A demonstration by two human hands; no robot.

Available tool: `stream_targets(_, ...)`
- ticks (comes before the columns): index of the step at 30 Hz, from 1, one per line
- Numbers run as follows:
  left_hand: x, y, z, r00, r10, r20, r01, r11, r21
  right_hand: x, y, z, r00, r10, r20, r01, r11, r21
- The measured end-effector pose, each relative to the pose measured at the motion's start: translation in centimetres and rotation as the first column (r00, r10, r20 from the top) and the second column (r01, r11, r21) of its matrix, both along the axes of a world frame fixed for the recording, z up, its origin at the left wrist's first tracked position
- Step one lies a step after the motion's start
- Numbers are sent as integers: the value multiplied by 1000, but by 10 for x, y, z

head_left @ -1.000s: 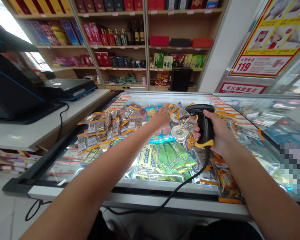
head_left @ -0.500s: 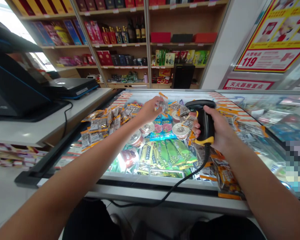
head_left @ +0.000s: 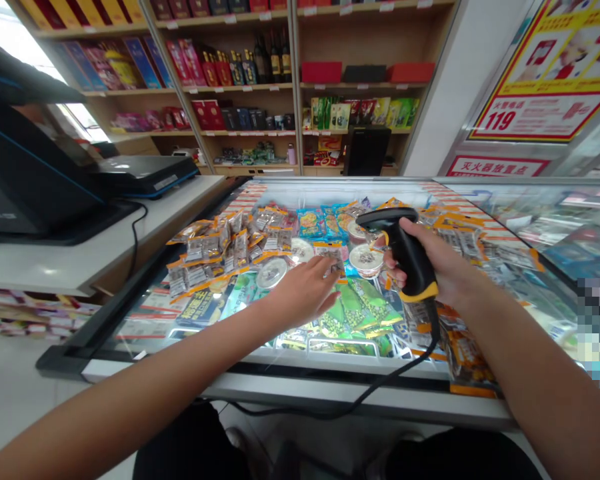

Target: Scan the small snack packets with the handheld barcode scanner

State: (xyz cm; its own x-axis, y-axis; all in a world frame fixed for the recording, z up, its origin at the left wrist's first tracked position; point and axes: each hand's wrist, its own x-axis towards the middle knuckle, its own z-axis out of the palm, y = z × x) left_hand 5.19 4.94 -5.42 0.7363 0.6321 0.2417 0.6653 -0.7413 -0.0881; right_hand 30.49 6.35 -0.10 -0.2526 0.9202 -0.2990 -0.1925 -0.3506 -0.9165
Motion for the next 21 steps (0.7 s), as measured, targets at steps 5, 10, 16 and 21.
stream_targets(5, 10, -16, -8, 1000, -18, -16, 17, 997, -70, -6, -1, -8, 986, 142, 84, -135, 987, -82)
stream_targets(10, 10, -19, -9, 1000, -13, -14, 12, 997, -80, -12, -4, -13, 966, 229, 118, -221, 972, -75)
stream_targets(16, 12, -19, -8, 1000, 0, -27, -1, 998, -63, -13, -6, -10, 955, 251, 161, -243, 967, -72)
stream_targets(21, 14, -18, -5, 998, 49, -35, -49, 999, -21, -12, -6, -9, 963, 226, 148, -220, 974, -60)
